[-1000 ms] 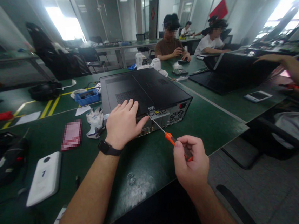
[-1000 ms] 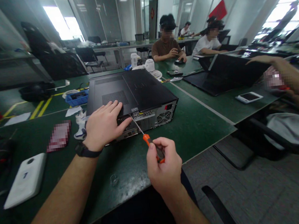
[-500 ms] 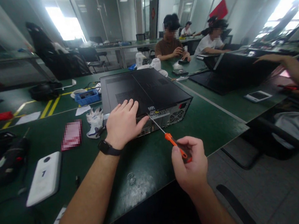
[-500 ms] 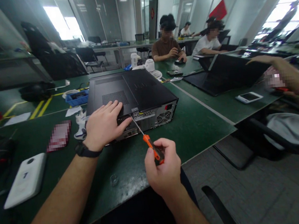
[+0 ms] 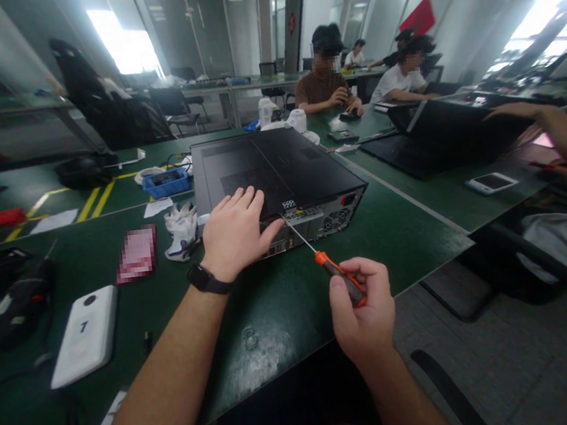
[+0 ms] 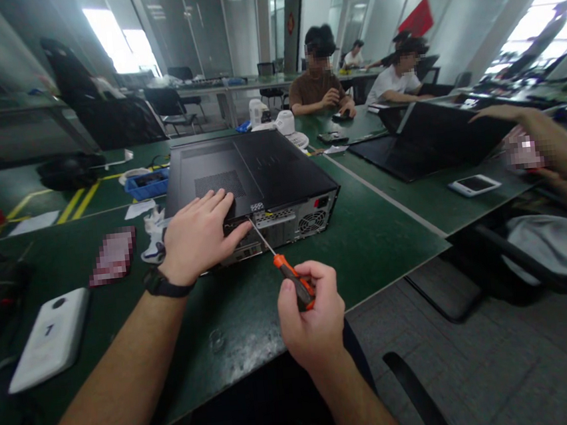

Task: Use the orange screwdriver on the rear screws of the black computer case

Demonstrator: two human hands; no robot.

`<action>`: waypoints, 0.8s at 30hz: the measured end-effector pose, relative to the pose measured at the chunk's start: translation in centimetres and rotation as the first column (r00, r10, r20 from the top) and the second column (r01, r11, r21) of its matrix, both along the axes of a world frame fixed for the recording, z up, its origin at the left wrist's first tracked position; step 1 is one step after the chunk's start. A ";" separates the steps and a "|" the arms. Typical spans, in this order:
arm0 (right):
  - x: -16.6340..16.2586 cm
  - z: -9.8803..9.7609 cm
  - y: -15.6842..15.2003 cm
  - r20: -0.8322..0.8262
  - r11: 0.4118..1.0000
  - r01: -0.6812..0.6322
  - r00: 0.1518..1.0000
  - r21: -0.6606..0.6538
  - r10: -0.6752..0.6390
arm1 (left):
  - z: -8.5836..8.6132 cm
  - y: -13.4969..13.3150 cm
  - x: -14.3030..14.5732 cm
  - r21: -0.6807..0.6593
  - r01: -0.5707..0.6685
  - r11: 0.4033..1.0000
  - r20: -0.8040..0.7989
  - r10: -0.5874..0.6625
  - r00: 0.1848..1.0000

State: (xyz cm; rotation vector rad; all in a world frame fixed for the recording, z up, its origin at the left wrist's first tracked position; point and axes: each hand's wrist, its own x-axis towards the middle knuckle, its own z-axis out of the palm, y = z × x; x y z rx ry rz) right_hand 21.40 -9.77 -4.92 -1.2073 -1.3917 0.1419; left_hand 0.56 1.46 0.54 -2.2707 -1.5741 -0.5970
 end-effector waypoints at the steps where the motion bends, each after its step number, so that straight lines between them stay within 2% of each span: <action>1: 0.0 0.2 -0.1 0.012 1.000 0.003 1.000 0.010 -0.003 | 0.0 0.0 0.0 0.000 -0.002 1.000 0.000 0.002 1.000; 7: -0.1 0.3 -0.2 0.041 0.998 0.037 0.998 0.041 -0.039 | 0.1 0.0 0.0 -0.004 -0.002 1.000 -0.010 0.002 1.000; 15: -0.1 -0.5 0.1 -0.088 0.999 -0.022 0.996 -0.031 0.019 | 0.0 0.0 0.0 0.006 -0.001 1.000 -0.005 0.001 1.000; 21: -0.1 0.2 -0.2 0.020 0.999 -0.011 1.000 0.050 0.010 | 0.2 -0.1 0.1 0.004 -0.007 1.000 -0.025 0.007 1.000; 24: 0.0 0.0 -0.2 0.025 1.000 -0.012 1.000 0.016 0.012 | 0.2 0.0 0.0 -0.001 -0.008 1.000 -0.013 0.008 1.000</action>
